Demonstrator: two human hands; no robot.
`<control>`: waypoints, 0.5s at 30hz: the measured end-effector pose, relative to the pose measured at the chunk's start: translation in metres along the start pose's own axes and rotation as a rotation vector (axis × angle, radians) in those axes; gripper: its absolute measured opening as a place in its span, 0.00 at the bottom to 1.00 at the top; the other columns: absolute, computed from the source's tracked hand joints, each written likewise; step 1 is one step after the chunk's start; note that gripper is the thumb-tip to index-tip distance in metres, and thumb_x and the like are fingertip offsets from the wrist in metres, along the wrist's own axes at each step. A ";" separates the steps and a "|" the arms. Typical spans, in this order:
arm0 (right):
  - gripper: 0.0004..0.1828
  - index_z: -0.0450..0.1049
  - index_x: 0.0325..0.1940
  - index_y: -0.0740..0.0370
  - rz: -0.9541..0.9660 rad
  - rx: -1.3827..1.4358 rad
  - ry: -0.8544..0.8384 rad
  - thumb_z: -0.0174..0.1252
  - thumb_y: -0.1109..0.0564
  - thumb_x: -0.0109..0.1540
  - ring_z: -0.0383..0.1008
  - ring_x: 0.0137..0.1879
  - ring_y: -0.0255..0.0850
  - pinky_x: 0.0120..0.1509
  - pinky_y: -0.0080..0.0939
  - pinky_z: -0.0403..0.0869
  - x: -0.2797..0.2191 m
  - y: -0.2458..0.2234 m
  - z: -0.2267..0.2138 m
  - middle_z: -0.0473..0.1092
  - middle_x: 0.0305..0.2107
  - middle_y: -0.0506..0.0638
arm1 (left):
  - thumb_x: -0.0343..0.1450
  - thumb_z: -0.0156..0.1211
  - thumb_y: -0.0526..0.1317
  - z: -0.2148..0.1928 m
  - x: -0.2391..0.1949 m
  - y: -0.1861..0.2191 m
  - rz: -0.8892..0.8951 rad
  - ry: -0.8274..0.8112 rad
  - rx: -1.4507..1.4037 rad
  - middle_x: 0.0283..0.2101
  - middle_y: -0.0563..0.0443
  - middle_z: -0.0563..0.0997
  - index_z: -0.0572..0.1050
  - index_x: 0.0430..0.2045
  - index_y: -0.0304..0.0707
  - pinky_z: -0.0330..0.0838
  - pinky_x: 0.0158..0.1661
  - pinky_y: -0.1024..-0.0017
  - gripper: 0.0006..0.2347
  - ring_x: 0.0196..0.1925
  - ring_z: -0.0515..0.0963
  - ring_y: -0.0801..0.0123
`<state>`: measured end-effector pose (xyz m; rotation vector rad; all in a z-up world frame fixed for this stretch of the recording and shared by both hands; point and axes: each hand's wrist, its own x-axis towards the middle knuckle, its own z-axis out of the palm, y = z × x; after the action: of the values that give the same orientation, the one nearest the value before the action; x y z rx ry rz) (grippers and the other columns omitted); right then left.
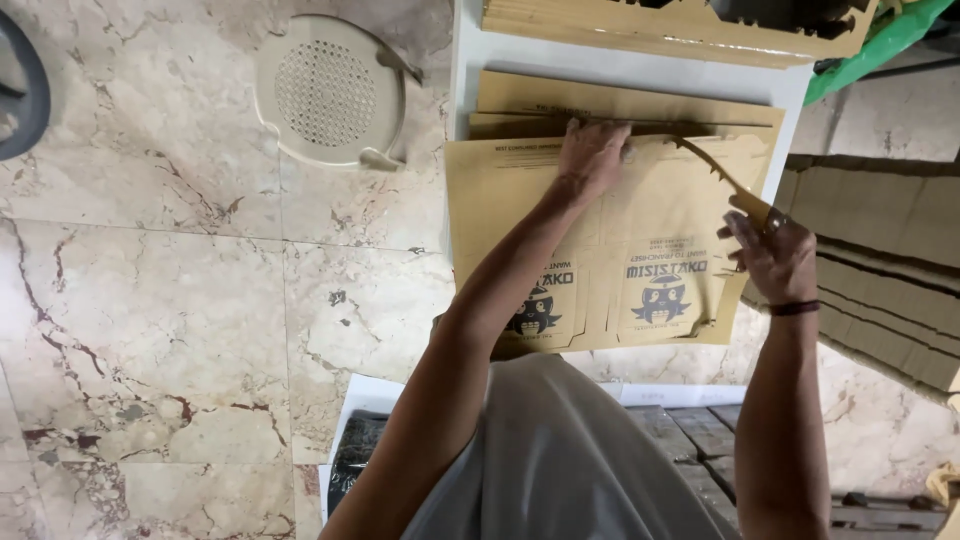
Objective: Manually punching out waste material from pre-cut cardboard sheets and stacking the finished products.
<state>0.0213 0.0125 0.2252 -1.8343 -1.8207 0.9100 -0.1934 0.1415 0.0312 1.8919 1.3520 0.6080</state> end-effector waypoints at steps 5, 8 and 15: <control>0.40 0.63 0.69 0.69 0.627 0.580 -0.423 0.50 0.35 0.63 0.76 0.44 0.59 0.55 0.60 0.73 0.048 0.022 -0.030 0.72 0.54 0.66 | 0.68 0.64 0.41 0.001 0.001 -0.013 0.060 0.007 -0.038 0.21 0.63 0.85 0.82 0.26 0.55 0.68 0.49 0.53 0.02 0.24 0.81 0.73; 0.44 0.59 0.73 0.69 0.777 0.795 -0.612 0.43 0.32 0.65 0.73 0.56 0.66 0.67 0.66 0.69 0.078 0.029 -0.045 0.70 0.52 0.71 | 0.69 0.66 0.38 -0.001 0.002 -0.019 0.115 -0.011 -0.060 0.20 0.65 0.83 0.82 0.28 0.52 0.72 0.50 0.57 0.02 0.20 0.78 0.81; 0.35 0.60 0.70 0.70 0.922 0.463 -0.694 0.38 0.45 0.65 0.66 0.65 0.63 0.73 0.62 0.64 0.149 0.000 -0.057 0.65 0.61 0.69 | 0.65 0.71 0.38 -0.012 0.004 -0.026 0.215 0.041 -0.025 0.17 0.62 0.81 0.81 0.23 0.45 0.77 0.40 0.64 0.04 0.19 0.78 0.79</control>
<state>0.0515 0.1686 0.2410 -2.1571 -0.7784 2.2853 -0.2165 0.1541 0.0182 2.0292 1.1683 0.7701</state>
